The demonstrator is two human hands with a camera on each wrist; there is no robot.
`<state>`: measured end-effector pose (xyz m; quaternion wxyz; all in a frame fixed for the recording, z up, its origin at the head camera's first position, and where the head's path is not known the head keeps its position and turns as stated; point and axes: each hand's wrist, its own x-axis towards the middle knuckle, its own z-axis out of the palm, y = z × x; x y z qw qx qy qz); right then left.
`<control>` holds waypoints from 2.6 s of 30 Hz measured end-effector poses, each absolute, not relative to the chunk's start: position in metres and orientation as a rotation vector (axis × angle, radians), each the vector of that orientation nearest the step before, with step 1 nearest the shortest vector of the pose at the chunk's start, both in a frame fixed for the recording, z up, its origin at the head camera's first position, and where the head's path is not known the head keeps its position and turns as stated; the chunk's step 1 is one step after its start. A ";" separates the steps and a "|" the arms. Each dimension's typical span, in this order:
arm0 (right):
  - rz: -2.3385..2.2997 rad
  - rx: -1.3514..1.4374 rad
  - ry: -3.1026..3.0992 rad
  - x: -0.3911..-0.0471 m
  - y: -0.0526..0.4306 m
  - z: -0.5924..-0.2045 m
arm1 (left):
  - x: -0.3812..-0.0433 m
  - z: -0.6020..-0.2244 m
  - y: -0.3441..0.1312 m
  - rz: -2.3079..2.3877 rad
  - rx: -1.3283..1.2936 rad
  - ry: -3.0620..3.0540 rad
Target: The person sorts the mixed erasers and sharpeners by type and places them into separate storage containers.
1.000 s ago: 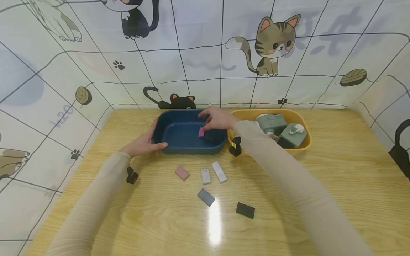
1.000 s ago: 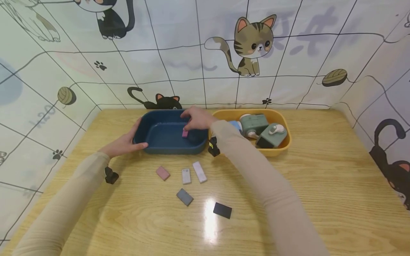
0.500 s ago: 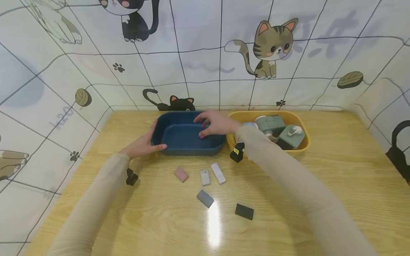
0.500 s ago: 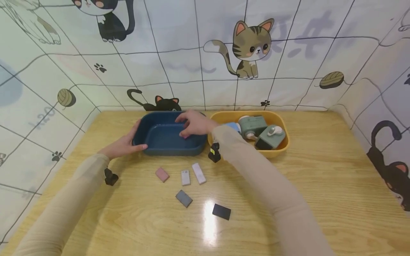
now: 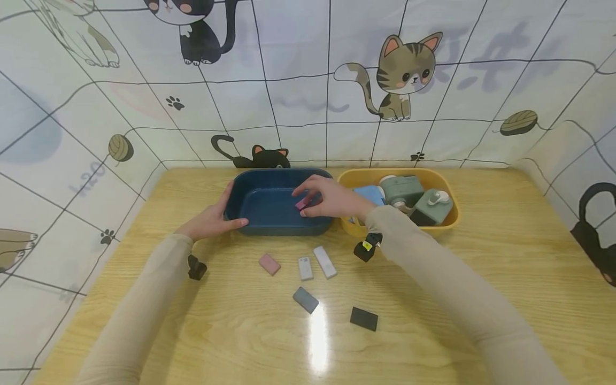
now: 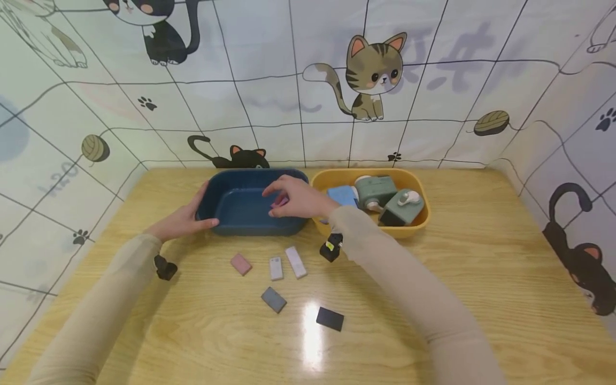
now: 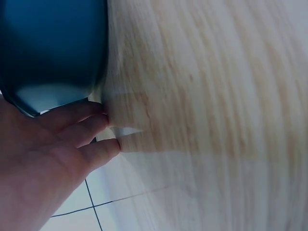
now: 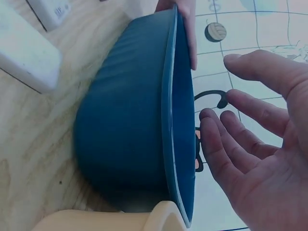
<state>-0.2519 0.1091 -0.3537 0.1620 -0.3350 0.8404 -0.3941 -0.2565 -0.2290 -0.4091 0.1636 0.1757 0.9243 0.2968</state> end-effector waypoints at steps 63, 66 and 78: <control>-1.008 -0.950 2.321 -0.183 0.153 -0.418 | -0.252 -0.412 -0.229 0.926 0.535 2.630; -0.938 -0.982 2.351 -0.183 0.152 -0.421 | -0.253 -0.413 -0.230 0.934 0.528 2.630; -0.866 -0.975 2.379 -0.183 0.150 -0.426 | -0.252 -0.413 -0.229 0.928 0.522 2.633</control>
